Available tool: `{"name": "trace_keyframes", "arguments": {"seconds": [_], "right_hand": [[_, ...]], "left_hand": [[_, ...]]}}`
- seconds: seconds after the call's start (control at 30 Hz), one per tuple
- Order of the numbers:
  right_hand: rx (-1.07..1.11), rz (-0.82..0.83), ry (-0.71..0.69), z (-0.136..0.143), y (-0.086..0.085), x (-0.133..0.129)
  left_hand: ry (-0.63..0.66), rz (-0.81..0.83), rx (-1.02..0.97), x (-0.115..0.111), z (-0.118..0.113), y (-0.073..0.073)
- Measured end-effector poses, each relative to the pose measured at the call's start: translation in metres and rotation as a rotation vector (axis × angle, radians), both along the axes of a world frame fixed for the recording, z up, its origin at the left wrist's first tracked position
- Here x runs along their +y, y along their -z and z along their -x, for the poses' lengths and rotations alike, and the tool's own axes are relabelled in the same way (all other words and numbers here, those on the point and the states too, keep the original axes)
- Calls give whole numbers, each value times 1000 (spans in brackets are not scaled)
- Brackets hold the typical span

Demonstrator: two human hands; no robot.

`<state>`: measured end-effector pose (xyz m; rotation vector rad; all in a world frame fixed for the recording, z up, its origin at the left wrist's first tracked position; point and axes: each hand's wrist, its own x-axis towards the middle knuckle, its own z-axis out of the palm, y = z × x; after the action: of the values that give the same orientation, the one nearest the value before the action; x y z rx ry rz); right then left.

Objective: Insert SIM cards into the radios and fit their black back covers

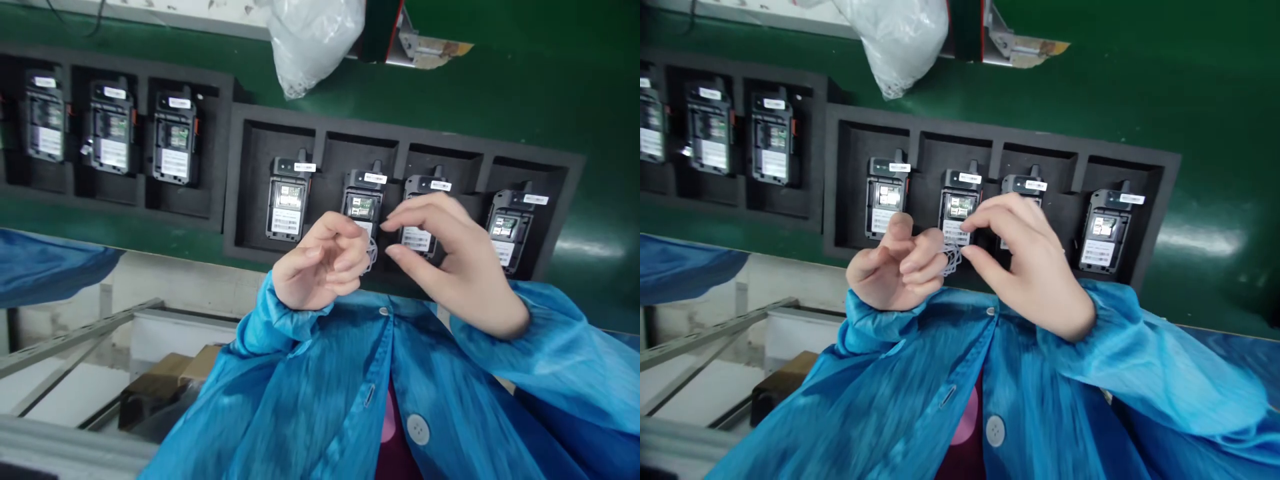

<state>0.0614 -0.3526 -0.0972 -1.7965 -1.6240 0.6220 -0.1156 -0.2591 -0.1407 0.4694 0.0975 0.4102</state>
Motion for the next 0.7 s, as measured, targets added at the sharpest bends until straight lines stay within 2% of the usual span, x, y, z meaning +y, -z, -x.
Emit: {"name": "trace_keyframes", "arguments": {"seconds": [0.1, 0.3, 0.53, 0.7], "right_hand": [[114, 33, -52, 14, 0, 10], [12, -32, -78, 21, 4, 14], [-23, -170, -109, 14, -9, 9], [53, -157, -194, 9, -20, 7]], "left_hand": [[-21, -14, 25, 0, 3, -1], [-73, -46, 67, 0, 8, -1], [-165, -80, 215, -5, 4, 5], [-165, 55, 257, -6, -2, 7]]}}
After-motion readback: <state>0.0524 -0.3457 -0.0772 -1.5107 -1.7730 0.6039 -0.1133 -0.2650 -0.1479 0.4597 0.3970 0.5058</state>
